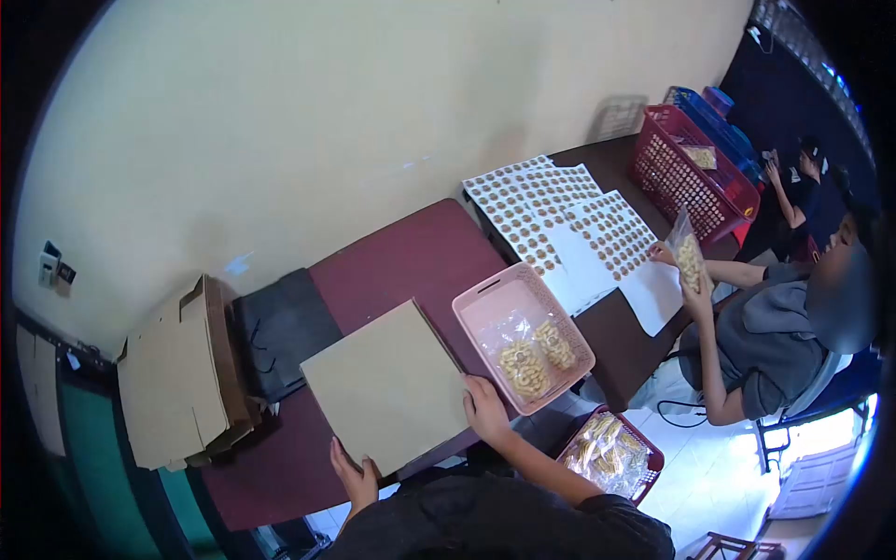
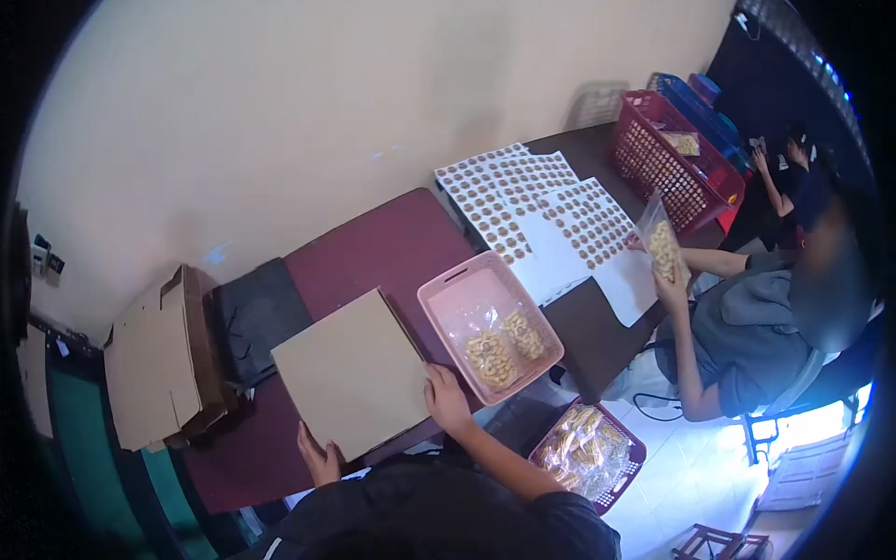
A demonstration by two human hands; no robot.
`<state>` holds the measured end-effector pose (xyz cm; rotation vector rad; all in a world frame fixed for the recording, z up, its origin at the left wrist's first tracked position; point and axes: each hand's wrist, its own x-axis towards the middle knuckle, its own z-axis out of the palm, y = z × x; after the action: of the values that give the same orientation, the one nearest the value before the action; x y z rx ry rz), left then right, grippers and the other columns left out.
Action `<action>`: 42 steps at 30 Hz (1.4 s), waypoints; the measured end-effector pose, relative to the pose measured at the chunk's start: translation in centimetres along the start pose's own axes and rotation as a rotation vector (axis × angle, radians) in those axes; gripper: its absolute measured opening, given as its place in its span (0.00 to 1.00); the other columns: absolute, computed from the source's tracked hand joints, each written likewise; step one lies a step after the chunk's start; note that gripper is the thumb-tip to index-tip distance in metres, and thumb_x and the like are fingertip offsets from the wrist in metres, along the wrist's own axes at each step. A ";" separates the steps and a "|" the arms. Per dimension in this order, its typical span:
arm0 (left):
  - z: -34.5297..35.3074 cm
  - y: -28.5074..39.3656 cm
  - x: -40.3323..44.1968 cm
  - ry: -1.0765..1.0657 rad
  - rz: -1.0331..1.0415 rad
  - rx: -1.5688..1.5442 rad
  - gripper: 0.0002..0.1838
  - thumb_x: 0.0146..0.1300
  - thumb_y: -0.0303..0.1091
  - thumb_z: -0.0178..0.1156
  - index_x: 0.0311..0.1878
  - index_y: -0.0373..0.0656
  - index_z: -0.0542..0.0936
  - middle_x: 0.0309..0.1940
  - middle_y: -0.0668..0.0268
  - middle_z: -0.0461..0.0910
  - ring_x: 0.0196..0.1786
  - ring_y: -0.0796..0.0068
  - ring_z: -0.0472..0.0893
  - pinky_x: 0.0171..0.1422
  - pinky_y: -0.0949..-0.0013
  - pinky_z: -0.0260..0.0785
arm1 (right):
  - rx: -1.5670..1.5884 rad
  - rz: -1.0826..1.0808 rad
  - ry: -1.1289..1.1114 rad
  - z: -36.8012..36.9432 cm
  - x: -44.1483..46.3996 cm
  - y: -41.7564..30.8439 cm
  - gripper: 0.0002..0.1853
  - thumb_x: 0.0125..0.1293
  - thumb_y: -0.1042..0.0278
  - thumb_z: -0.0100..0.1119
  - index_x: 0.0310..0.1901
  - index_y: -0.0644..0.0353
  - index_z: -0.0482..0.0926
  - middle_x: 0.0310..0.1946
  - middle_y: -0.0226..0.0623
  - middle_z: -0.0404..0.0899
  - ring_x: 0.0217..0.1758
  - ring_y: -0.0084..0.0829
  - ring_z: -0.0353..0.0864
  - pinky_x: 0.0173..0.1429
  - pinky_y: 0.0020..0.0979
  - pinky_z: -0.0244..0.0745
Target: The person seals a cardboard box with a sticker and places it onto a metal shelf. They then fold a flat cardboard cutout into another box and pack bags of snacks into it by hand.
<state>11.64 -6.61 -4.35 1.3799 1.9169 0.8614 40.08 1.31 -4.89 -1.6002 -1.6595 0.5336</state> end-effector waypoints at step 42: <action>46.6 32.4 19.4 -0.711 0.931 0.679 0.25 0.64 0.35 0.43 0.63 0.35 0.66 0.69 0.53 0.56 0.71 0.51 0.58 0.72 0.55 0.53 | -0.178 0.173 0.222 -19.3 15.8 24.0 0.09 0.61 0.75 0.52 0.39 0.67 0.80 0.39 0.48 0.79 0.45 0.46 0.78 0.52 0.40 0.71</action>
<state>61.31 26.84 -8.50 2.6173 0.9669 -0.0353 71.44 15.87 -7.07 -1.8719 -1.4439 0.2862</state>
